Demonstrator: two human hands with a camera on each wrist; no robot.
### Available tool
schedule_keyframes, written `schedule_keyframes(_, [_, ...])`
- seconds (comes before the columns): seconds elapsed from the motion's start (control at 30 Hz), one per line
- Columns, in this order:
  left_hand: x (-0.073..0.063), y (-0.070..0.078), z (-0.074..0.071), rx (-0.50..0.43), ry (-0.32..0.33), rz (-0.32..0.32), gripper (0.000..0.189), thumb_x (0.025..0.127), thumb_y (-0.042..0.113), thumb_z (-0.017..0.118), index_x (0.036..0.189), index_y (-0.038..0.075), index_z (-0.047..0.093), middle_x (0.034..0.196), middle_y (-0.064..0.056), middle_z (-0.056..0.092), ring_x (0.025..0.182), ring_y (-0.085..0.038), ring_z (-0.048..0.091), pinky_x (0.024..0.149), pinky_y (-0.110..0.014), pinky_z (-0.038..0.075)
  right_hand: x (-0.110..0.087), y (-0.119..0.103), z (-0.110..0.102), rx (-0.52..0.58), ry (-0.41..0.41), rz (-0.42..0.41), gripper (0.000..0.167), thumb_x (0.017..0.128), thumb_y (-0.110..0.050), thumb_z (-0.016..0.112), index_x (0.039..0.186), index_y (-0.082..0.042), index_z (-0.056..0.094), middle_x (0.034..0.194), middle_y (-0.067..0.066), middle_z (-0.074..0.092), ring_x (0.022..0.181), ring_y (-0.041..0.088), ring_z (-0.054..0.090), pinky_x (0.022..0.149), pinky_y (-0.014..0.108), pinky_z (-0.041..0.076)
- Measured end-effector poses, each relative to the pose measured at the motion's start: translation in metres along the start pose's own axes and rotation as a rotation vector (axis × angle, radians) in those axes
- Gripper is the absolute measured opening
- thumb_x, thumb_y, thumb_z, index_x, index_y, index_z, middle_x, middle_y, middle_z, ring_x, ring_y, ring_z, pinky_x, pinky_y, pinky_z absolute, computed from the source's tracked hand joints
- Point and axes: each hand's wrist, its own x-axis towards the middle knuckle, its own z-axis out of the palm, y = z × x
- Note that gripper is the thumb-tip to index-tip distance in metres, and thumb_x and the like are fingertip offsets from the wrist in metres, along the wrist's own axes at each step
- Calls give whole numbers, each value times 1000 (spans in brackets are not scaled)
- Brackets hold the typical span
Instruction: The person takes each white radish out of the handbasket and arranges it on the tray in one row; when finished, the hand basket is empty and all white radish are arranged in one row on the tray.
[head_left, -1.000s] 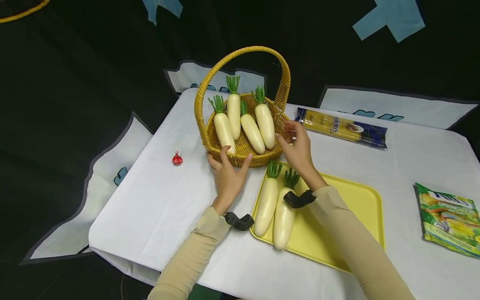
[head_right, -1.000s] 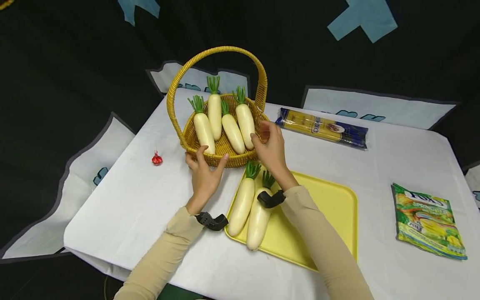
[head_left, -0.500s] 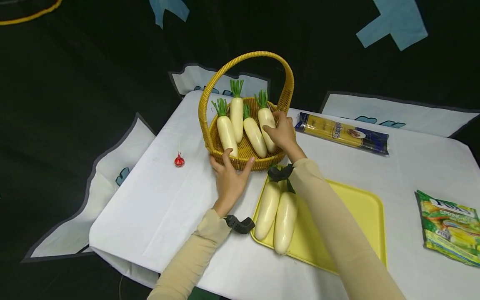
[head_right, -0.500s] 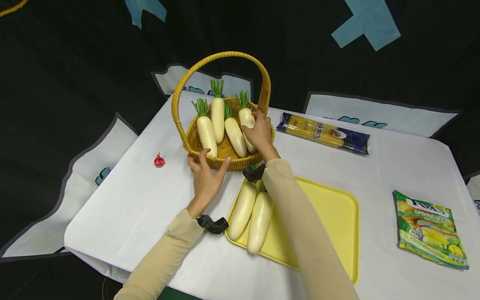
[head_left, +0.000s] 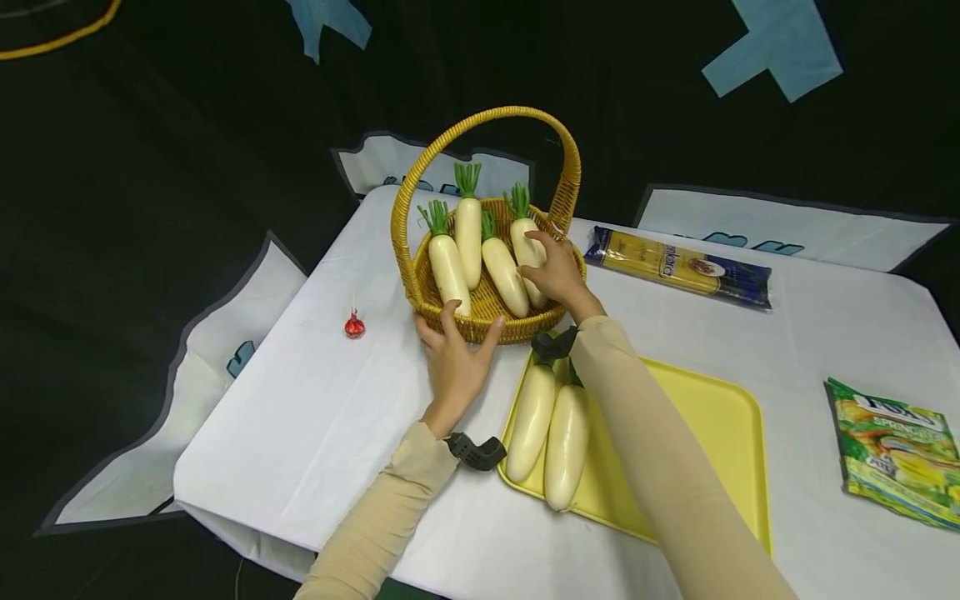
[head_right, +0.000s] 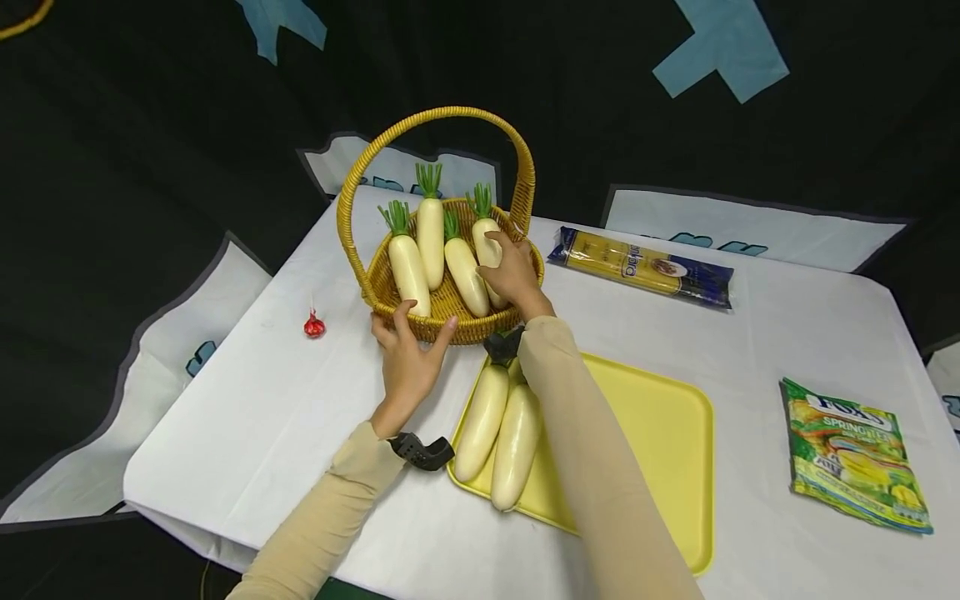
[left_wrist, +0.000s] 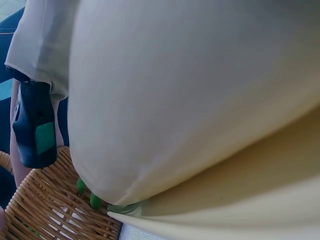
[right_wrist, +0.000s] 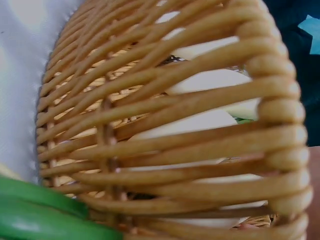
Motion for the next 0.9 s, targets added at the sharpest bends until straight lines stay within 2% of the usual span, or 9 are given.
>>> schedule_keyframes(0.2, [-1,-1,3,1,11,5,75,74,71,50,129,24,32,145,-31,-2,125,-54,24,80,-56,44,0,2,-1,-55,-53,7,60,86,-15,58,140,-22,32,140,22,32,123,35,36,94,48,38])
schedule_keyframes(0.4, [0,-1,3,-2,16,11,75,75,71,50,130,24,31,146,-30,-2,126,-54,24,84,-57,42,2,3,-2,-78,-58,-8,61,86,-7,55,140,-23,32,142,18,35,130,34,29,97,46,37])
schedule_keyframes(0.47, [1,-1,3,2,19,10,75,75,71,49,130,24,31,145,-31,-2,126,-54,24,85,-57,42,4,3,-1,-92,-77,-10,63,85,-5,54,140,-24,31,142,18,35,119,32,40,88,41,41])
schedule_keyframes(0.53, [1,-2,3,7,20,12,75,75,71,49,130,24,31,145,-31,-2,126,-54,24,84,-57,42,5,2,-1,-113,-104,-12,67,83,-2,53,141,-25,28,135,22,41,93,27,48,72,35,41])
schedule_keyframes(0.6, [1,-2,3,12,22,12,74,75,71,49,129,24,31,145,-32,-2,125,-54,24,82,-56,43,5,2,0,-136,-132,-10,72,81,1,51,142,-26,26,119,25,51,67,20,41,59,30,35])
schedule_keyframes(0.7, [1,-2,4,20,27,13,74,74,71,50,129,24,31,144,-32,0,124,-54,26,79,-55,44,5,2,1,-166,-140,-15,76,77,5,49,143,-27,26,119,27,51,60,18,33,54,27,31])
schedule_keyframes(0.73, [0,-2,4,22,28,13,74,74,71,50,129,24,31,144,-33,0,124,-54,26,78,-55,45,5,2,1,-172,-138,-12,77,76,5,48,143,-27,26,121,27,50,62,19,36,55,28,32])
schedule_keyframes(0.8, [0,-2,4,23,31,17,74,75,71,50,129,24,31,144,-33,0,124,-54,26,79,-55,44,4,1,2,-179,-126,-5,77,75,6,48,142,-28,27,138,25,36,80,24,45,61,30,35])
schedule_keyframes(0.9, [1,-2,4,19,34,23,74,75,70,51,129,24,32,144,-33,0,124,-54,25,83,-56,43,3,0,4,-178,-113,13,77,76,5,47,141,-29,28,144,24,25,110,31,43,69,34,37])
